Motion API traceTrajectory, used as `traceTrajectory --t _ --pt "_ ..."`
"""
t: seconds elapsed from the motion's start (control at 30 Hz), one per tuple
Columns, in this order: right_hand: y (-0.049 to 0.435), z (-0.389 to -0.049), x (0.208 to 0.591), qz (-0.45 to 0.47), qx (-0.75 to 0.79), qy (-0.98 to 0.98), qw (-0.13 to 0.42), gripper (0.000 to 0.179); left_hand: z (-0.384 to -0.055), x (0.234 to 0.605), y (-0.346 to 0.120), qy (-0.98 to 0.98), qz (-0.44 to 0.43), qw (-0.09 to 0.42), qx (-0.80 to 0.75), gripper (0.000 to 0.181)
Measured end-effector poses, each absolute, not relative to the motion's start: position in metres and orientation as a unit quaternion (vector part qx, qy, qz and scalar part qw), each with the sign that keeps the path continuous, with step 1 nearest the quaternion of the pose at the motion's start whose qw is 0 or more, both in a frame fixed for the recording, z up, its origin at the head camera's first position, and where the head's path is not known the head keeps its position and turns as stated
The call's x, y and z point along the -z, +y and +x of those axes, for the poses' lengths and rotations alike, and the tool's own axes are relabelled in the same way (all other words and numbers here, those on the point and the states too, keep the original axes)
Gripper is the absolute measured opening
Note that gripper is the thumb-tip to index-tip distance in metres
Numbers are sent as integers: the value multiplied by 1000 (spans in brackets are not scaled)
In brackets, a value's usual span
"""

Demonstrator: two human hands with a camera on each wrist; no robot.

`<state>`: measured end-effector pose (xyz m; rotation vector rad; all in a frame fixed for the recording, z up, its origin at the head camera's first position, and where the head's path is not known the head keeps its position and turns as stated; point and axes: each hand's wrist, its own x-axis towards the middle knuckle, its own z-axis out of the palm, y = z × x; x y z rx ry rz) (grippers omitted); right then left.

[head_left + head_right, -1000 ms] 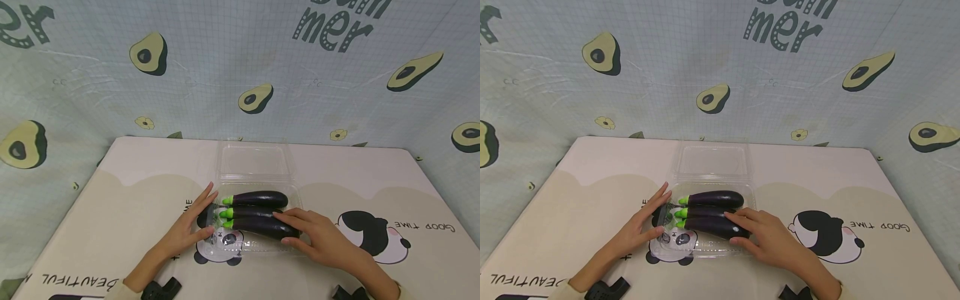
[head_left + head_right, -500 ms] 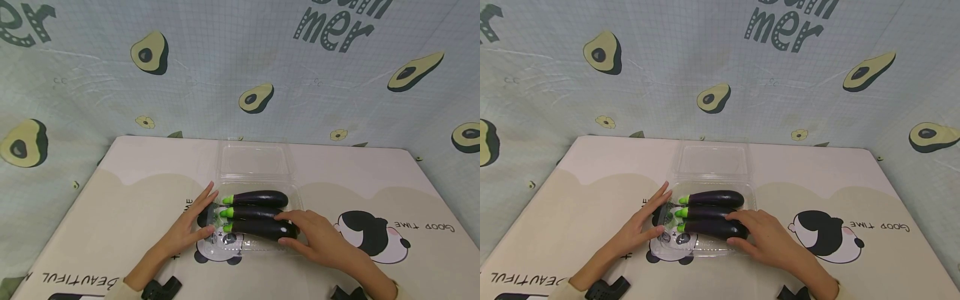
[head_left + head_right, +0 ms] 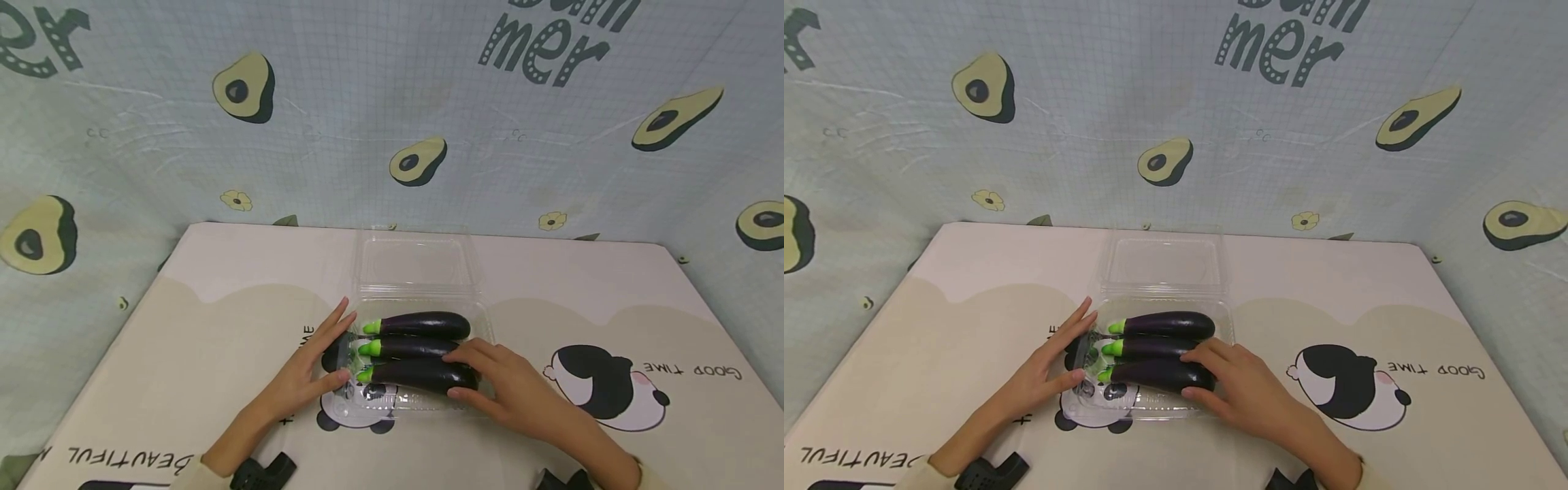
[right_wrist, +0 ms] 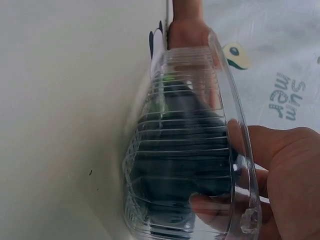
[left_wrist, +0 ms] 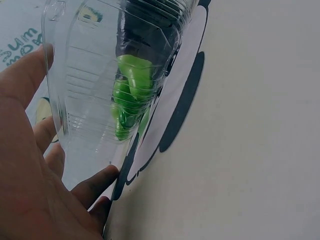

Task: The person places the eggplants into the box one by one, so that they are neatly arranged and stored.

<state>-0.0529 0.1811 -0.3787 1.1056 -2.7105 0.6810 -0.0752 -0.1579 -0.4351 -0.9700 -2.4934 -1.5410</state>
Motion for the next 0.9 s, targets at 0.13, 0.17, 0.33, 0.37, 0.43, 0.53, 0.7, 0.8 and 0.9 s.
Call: traceTrajectory --t 0.13,0.17,0.33,0.37,0.43,0.53,0.7,0.8,0.9 --pt "180 -53 380 371 -227 -898 67 39 -76 437 -158 -807 -316 20 499 72" --pt "180 -53 380 370 -228 -898 66 39 -76 438 -158 -807 -315 19 499 72" --pt "178 -54 377 369 -226 -900 59 38 -76 437 -159 -807 -316 22 499 72" --pt "178 -54 377 369 -227 -900 57 38 -76 437 -158 -807 -316 23 499 72" --pt "178 -54 376 369 -227 -900 53 38 -75 436 -158 -806 -316 24 500 72" --pt "177 -55 376 370 -223 -901 47 36 -74 435 -158 -806 -316 24 500 72" --pt "177 -55 376 369 -215 -904 37 36 -75 437 -159 -807 -315 23 499 72" --pt "177 -55 377 370 -219 -903 31 35 -75 438 -159 -808 -315 22 498 71" --pt "177 -55 377 372 -222 -901 30 34 -75 438 -159 -807 -315 22 498 71"
